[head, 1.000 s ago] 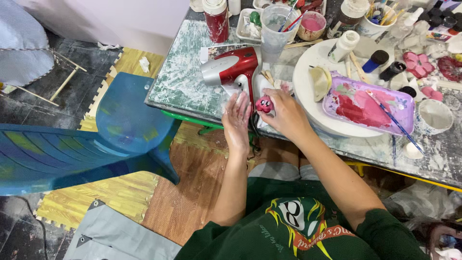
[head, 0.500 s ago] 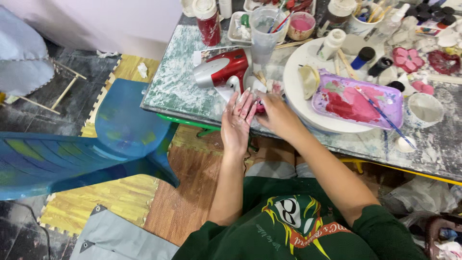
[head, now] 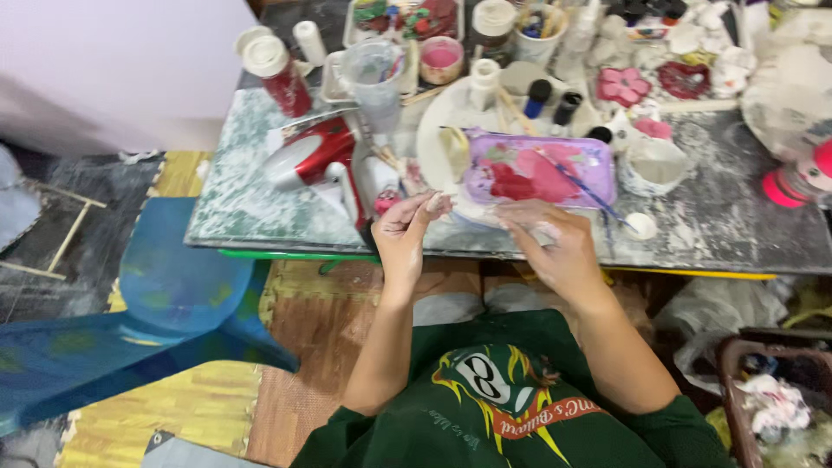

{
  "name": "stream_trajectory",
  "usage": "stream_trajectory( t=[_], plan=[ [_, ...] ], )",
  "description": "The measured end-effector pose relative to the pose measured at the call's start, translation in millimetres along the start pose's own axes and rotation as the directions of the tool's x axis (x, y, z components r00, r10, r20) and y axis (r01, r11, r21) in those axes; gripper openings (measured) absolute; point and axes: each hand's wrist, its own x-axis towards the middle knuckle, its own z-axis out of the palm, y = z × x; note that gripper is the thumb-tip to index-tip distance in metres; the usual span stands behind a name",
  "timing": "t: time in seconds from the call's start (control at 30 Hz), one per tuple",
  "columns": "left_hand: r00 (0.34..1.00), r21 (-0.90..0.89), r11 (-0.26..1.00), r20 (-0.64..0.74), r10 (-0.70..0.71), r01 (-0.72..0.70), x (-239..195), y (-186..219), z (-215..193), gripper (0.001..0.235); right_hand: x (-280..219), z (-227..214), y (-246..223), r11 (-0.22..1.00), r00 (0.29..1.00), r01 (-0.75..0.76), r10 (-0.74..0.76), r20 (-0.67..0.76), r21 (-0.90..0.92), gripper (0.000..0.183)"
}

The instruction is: The person paints a small pink ceramic figurine with a brush, mixing red and white paint on a palette. They handle paint containers, a hairdryer, and a palette while applying paint to the figurine's surface.

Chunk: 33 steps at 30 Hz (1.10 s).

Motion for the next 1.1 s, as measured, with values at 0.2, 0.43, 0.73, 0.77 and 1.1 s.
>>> stream_trajectory(
  t=[0.2,0.43,0.73,0.77,1.1],
  plan=[
    [0.981,0.089,0.995,0.194,0.019,-0.037,5.3,10.4,72.0,0.022,-38.9,-68.5,24.2,0.997,0.957,-0.058,0.07,-0.282,0.051,0.01],
    [0.949,0.282,0.958,0.314,-0.039,-0.054,7.0,3.1,149.1,0.022,-110.6,-169.8,169.8,0.99,0.682,-0.14,0.074,-0.727,-0.03,0.034],
    [0.965,0.223,0.975,0.25,-0.075,0.018,13.0,-24.5,182.6,0.024,-148.0,-244.7,328.0,0.929,0.518,-0.333,0.038,-0.854,-0.161,0.094],
    [0.967,0.197,0.98,0.249,-0.046,-0.004,14.5,-27.8,182.1,0.023,-146.2,-242.0,330.7,0.95,0.518,-0.291,0.054,-0.854,-0.116,0.092],
    [0.963,0.249,0.962,0.213,-0.163,0.108,27.4,-20.0,167.3,0.022,-106.8,-159.9,239.6,0.918,0.633,-0.388,0.202,-0.747,-0.081,0.07]
  ],
)
